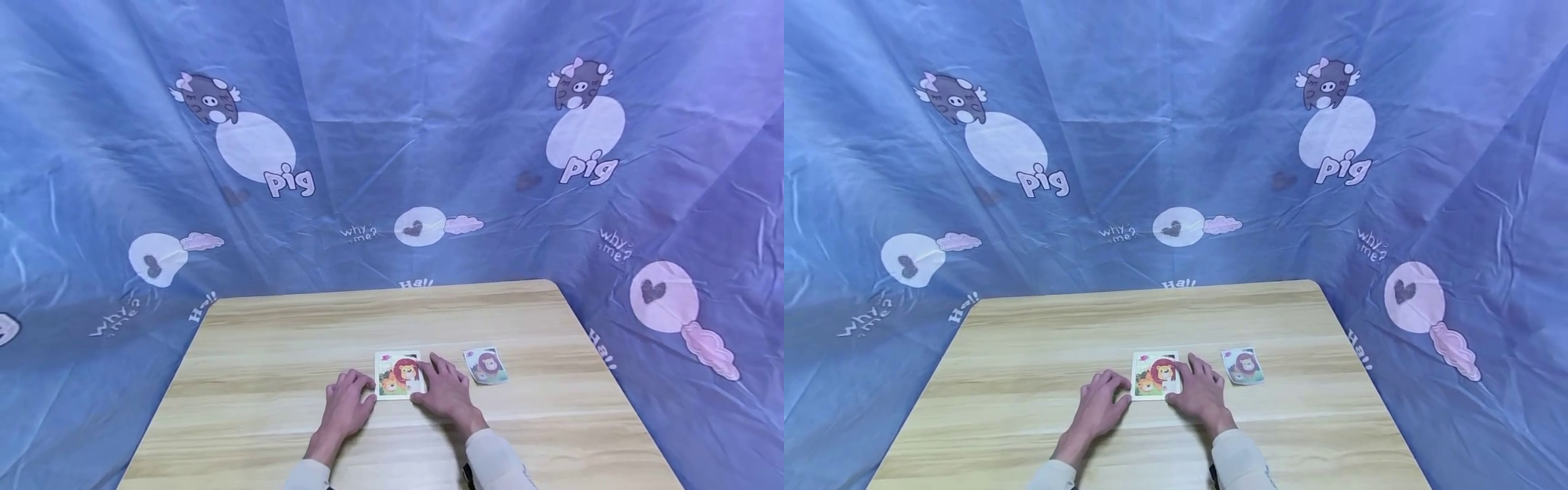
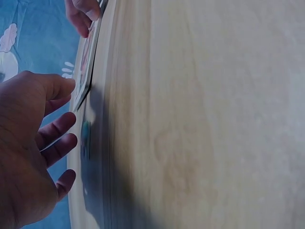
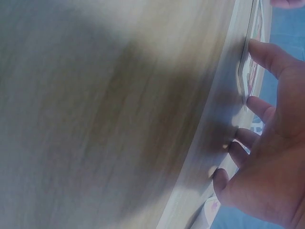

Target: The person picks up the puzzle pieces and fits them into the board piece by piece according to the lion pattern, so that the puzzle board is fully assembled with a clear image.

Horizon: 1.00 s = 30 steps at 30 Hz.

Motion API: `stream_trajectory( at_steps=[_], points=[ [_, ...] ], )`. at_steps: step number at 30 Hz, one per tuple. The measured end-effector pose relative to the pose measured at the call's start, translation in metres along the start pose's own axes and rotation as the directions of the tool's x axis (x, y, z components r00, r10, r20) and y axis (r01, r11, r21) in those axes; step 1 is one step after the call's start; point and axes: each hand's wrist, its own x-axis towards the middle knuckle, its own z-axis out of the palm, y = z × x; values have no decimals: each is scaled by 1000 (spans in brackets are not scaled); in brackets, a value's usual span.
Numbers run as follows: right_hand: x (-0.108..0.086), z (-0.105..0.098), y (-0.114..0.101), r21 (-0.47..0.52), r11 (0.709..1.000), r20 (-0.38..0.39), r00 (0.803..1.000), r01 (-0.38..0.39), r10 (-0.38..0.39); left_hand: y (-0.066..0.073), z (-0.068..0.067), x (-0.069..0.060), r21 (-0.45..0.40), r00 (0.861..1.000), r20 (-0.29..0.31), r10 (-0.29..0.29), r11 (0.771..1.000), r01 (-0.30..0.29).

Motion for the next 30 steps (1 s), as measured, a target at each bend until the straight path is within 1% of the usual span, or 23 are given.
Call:
stream_trajectory(
  at_steps=[10,15,18,23,30],
  points=[
    [1,3,1,7,1000,-4,1000,6,-6,-10,-11,-12,3,999,27,-36,999,36],
    [2,5,3,-2,1000,-2,1000,2,-2,-13,-13,-16,-3,999,41,-26,1000,26],
    [2,5,5,-4,1000,-3,1000,5,-5,-15,-13,-17,-2,1000,26,-17,1000,17],
    [2,4,4,0,1000,-2,1000,10,-10,-21,-15,-20,2,999,1,-44,999,44],
    [1,4,2,10,1000,-5,1000,4,-4,-31,-19,-23,26,996,17,-85,996,85]
  ],
)
